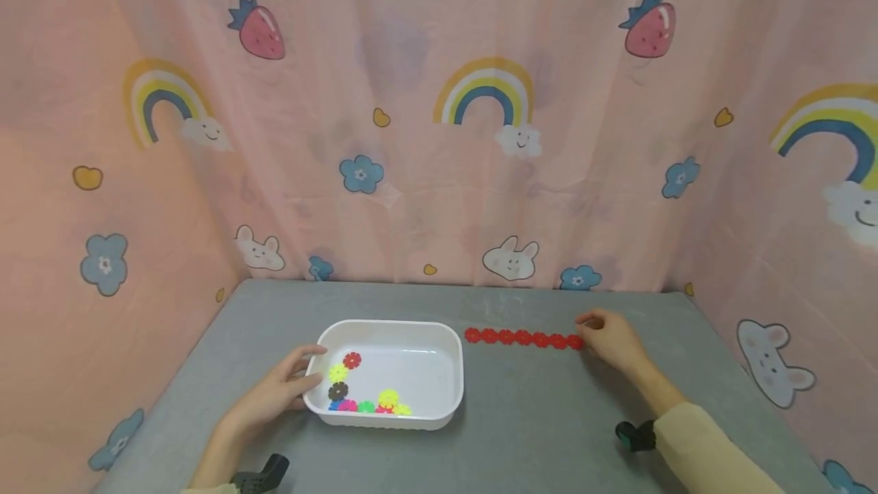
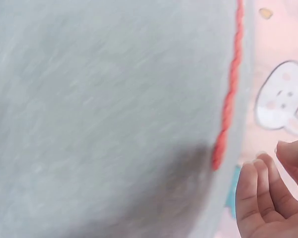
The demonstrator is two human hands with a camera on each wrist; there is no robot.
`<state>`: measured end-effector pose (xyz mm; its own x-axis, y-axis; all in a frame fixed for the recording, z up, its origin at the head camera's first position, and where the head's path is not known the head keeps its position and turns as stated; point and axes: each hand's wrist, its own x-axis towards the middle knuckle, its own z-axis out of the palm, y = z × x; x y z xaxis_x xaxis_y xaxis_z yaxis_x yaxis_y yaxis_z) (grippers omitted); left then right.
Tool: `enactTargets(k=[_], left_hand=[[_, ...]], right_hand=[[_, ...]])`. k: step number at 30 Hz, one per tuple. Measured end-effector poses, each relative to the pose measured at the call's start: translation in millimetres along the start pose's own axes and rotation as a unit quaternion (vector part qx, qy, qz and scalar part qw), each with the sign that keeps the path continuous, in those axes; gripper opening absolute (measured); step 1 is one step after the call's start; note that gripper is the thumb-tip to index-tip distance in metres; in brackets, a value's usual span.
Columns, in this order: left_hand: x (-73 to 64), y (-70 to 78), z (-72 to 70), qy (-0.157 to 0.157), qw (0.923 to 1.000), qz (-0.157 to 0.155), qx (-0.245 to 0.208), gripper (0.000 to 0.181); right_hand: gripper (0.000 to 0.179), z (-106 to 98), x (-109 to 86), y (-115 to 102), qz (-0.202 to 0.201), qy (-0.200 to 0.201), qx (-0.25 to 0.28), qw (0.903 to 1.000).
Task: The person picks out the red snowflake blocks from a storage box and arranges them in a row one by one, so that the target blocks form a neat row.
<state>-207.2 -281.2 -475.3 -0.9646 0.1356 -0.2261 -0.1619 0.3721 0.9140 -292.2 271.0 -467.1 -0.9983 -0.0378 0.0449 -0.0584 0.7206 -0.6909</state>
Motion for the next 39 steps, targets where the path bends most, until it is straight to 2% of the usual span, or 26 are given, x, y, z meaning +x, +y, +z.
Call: enactTargets(k=[6,13,17,28,33,39], left_hand=[[0.7,-0.3,-0.1,0.007,1.0,-0.004,-0.004,0.05],[1.6,-0.8,0.5,0.013,0.9999,-0.004,-0.003,0.049],[2.6,-1.7,0.6,0.014,0.9999,-0.003,-0.001,0.049],[0.9,-0.6,-0.7,0.012,0.9999,-0.005,-0.005,0.049],[0.9,-1.5,-0.2,0.008,1.0,0.0,-0.003,0.05],[2.3,-2.8,0.0,0.006,1.0,-0.001,-0.006,0.05]], right_hand=[[0.028,0.8,-2.6,-26.6,-0.031,0.012,-0.006,0.9994],[0.027,9.6,-8.0,-55.3,-0.068,0.022,0.025,0.9971],[0.024,19.6,-11.2,-70.6,-0.083,0.027,0.033,0.9956],[0.021,48.3,-20.3,-114.8,-0.093,0.031,0.078,0.9921],[0.018,64.0,-25.4,-131.4,-0.102,0.041,0.089,0.99],[0.018,82.5,-29.8,-148.3,-0.121,0.036,0.099,0.9871]])
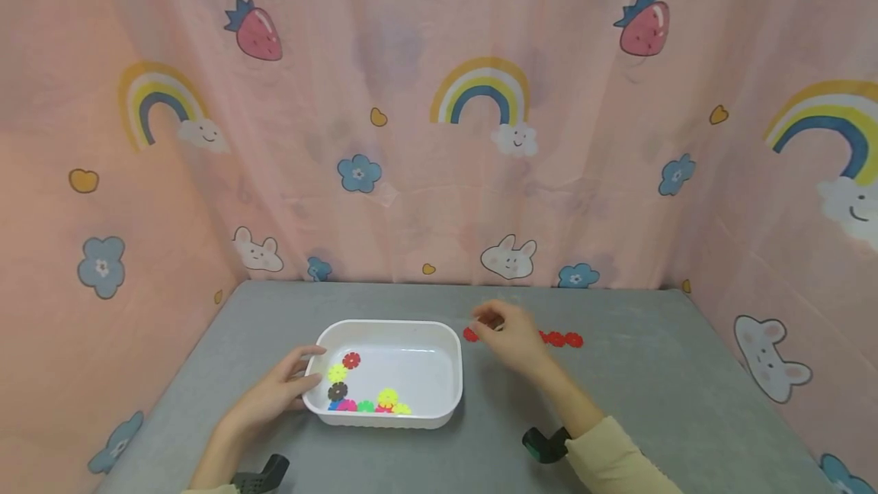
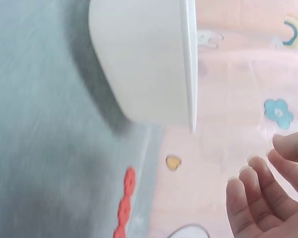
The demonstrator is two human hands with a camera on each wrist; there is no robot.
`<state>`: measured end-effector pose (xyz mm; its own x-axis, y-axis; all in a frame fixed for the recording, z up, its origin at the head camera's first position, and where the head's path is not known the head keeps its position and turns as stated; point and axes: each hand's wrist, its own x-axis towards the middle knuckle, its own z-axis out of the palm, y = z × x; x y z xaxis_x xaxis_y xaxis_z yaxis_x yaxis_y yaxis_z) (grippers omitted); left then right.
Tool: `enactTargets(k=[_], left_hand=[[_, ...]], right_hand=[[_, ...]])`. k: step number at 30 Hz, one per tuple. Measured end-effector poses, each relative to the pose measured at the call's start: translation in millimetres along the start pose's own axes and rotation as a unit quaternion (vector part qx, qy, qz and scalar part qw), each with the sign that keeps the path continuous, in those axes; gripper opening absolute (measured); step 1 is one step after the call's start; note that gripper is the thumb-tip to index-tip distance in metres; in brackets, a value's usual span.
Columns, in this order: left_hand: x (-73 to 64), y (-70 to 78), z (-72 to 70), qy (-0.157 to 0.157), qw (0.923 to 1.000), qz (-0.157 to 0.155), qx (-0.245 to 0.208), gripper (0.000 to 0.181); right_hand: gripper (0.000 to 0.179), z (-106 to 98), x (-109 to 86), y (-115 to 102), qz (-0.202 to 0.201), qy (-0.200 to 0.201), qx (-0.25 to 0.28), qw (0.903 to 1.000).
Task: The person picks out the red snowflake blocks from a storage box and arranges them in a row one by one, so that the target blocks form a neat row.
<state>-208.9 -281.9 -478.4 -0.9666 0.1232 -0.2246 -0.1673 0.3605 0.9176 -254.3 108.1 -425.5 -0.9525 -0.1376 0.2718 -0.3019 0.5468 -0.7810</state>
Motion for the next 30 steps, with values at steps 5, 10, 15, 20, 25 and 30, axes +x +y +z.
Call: enactTargets(k=[5,10,15,20,25,30], left_hand=[[-0.4,0.8,0.0,-0.001,1.0,-0.003,0.001,0.05],[-1.7,1.7,-0.2,-0.011,0.9999,0.005,0.001,0.05],[-2.0,1.9,-0.7,-0.02,0.9997,0.011,0.002,0.051],[-1.6,1.4,-1.5,-0.017,0.9998,0.008,0.005,0.051],[-0.8,1.6,-0.4,-0.007,0.9999,0.001,0.007,0.051],[0.3,1.1,-0.3,-0.006,1.0,-0.001,0.005,0.051]], right_hand=[[0.017,16.3,-0.4,-12.0,-0.019,-0.008,0.012,0.9997],[0.018,31.2,1.5,-23.0,-0.024,-0.023,0.02,0.9992],[0.017,45.1,4.6,-33.0,-0.025,-0.046,0.029,0.9982],[0.018,59.7,6.2,-42.4,-0.032,-0.072,0.045,0.9959],[0.017,75.0,7.8,-48.5,-0.028,-0.087,0.045,0.9948],[0.019,89.5,9.2,-56.2,-0.02,-0.094,0.038,0.9946]])
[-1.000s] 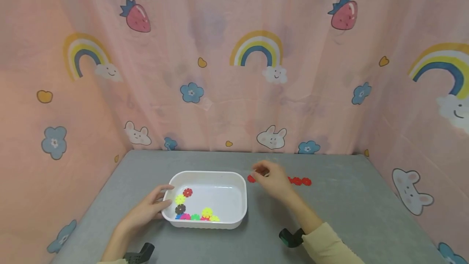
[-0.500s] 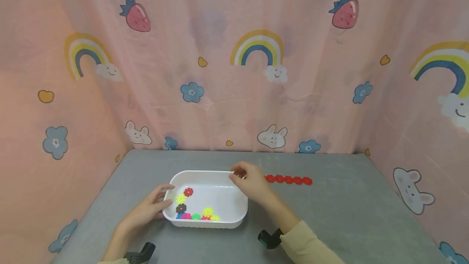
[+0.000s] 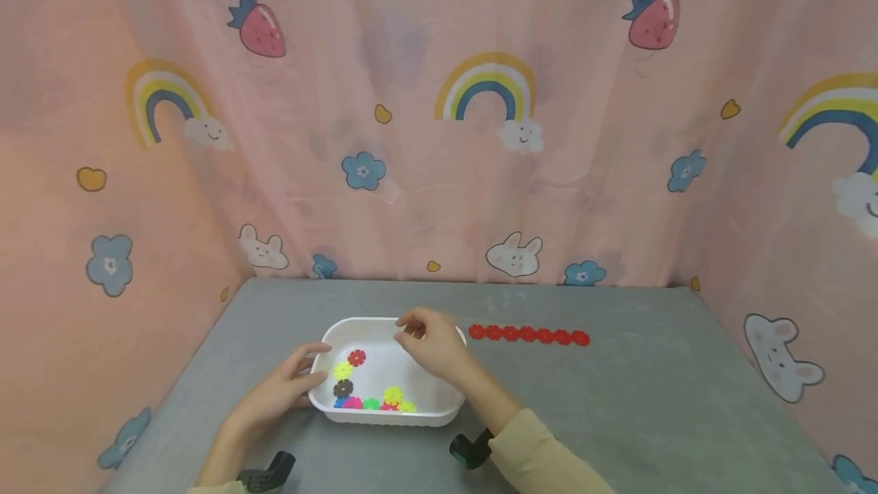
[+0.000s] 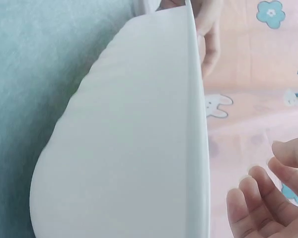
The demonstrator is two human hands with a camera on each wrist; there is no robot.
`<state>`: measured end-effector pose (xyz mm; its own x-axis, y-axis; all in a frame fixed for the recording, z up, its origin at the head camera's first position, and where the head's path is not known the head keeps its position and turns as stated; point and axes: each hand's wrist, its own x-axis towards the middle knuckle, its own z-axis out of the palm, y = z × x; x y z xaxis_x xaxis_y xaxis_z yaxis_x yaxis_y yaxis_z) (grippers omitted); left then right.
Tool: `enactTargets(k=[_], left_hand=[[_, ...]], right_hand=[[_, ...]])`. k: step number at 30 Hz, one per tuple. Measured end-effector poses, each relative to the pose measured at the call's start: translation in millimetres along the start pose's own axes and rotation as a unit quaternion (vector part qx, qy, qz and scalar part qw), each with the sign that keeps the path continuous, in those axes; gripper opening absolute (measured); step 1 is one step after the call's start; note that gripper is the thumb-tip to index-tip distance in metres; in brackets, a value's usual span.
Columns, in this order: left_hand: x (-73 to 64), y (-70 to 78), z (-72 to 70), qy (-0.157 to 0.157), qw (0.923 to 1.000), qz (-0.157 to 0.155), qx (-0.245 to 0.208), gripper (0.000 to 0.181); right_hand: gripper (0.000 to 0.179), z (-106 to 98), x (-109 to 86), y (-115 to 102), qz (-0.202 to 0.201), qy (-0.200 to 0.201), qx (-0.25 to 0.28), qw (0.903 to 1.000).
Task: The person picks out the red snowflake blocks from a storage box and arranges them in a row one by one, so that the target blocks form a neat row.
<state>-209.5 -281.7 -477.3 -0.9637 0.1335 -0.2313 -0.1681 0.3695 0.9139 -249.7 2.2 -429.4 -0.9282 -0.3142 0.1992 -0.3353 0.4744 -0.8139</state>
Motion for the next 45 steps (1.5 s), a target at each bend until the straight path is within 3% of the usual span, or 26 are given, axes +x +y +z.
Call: enactTargets(k=[10,23,34,45], left_hand=[[1.9,0.4,0.5,-0.009,0.9999,0.008,-0.001,0.052],[2.0,0.4,-0.2,-0.006,1.0,0.006,-0.004,0.049],[2.8,0.0,-0.6,-0.013,0.9999,0.006,-0.006,0.05],[0.5,-1.5,-2.5,-0.004,0.9999,0.01,-0.006,0.048]], right_hand=[[0.021,27.6,10.6,-2.5,0.026,-0.015,-0.001,0.9996],[0.022,62.3,27.7,4.7,0.05,-0.063,-0.005,0.9967],[0.023,75.1,34.4,8.9,0.078,-0.096,-0.015,0.9922],[0.02,96.8,39.5,15.3,0.106,-0.106,-0.097,0.9839]])
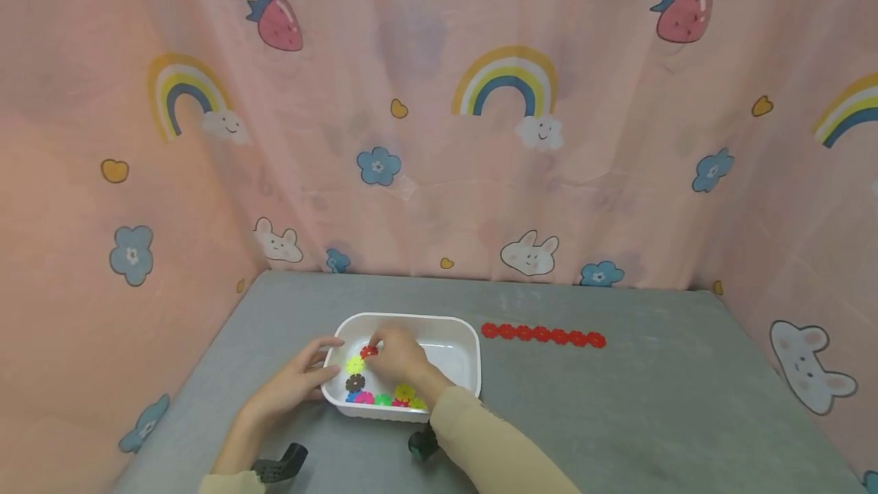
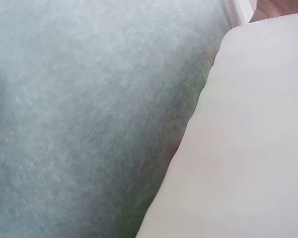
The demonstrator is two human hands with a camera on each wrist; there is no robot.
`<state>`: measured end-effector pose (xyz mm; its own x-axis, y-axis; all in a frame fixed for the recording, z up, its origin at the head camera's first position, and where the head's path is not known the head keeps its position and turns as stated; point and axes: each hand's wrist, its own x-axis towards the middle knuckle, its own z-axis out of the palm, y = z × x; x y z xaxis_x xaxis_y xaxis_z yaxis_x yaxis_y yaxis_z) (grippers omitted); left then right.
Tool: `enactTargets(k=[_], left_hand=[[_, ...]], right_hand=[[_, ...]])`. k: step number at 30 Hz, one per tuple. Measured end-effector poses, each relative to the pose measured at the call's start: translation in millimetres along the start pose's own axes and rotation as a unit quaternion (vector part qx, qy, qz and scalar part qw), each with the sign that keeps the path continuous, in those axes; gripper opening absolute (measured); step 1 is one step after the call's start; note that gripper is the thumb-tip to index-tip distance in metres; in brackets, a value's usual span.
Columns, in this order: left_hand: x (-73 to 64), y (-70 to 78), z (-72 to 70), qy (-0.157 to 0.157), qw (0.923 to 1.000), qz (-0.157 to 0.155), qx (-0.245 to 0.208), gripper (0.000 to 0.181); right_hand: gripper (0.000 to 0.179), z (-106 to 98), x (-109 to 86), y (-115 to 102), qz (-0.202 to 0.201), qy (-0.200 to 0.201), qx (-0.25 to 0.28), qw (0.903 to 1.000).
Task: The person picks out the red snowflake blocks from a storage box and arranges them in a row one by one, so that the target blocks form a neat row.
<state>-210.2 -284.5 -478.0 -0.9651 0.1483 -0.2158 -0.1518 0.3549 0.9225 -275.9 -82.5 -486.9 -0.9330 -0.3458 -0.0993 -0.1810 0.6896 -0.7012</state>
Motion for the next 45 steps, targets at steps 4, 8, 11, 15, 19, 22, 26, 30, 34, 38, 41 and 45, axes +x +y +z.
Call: enactTargets(k=[4,8,11,15,19,22,26,30,34,38,41,45], left_hand=[[-0.3,0.8,0.6,0.002,1.0,-0.003,-0.002,0.047],[-0.4,1.4,1.0,0.0,1.0,-0.003,0.001,0.048],[-0.5,1.4,1.2,-0.001,1.0,-0.001,0.002,0.048],[-0.3,1.5,1.4,0.002,1.0,-0.003,-0.001,0.048],[0.2,1.4,0.5,-0.005,1.0,0.002,0.0,0.048],[0.7,1.1,0.0,-0.013,0.9999,0.008,0.001,0.049],[0.8,0.3,-0.4,-0.015,0.9998,0.011,0.0,0.05],[0.6,-0.2,-0.4,-0.013,0.9998,0.013,-0.001,0.049],[1.4,-1.5,-0.3,-0.015,0.9998,0.016,0.0,0.049],[2.2,-3.2,0.1,-0.021,0.9996,0.018,0.0,0.049],[1.9,-3.1,0.9,-0.02,0.9997,0.016,0.0,0.049],[1.1,-2.1,1.2,-0.014,0.9998,0.011,0.003,0.049]], right_hand=[[0.02,0.8,-1.0,-0.5,0.005,0.002,-0.013,0.9999],[0.021,0.8,-1.4,-1.1,0.004,0.006,-0.023,0.9997],[0.021,0.8,-1.7,-1.5,0.005,0.009,-0.028,0.9995],[0.02,1.2,-1.5,-1.8,0.0,0.01,-0.047,0.9988],[0.018,1.7,-0.5,-1.5,-0.01,0.01,-0.063,0.9979],[0.017,1.1,0.1,-1.0,-0.011,0.007,-0.059,0.9982],[0.017,-1.5,-1.1,-0.4,-0.011,-0.002,-0.047,0.9988],[0.017,-4.2,-3.3,0.0,-0.014,-0.007,-0.031,0.9994],[0.017,-6.1,-6.0,0.4,-0.012,-0.007,-0.016,0.9998],[0.017,-5.8,-7.2,2.6,-0.011,-0.004,-0.01,0.9999],[0.017,-4.4,-6.9,4.8,-0.012,-0.001,-0.009,0.9999],[0.017,-4.2,-5.9,5.8,-0.011,0.0,-0.003,0.9999]])
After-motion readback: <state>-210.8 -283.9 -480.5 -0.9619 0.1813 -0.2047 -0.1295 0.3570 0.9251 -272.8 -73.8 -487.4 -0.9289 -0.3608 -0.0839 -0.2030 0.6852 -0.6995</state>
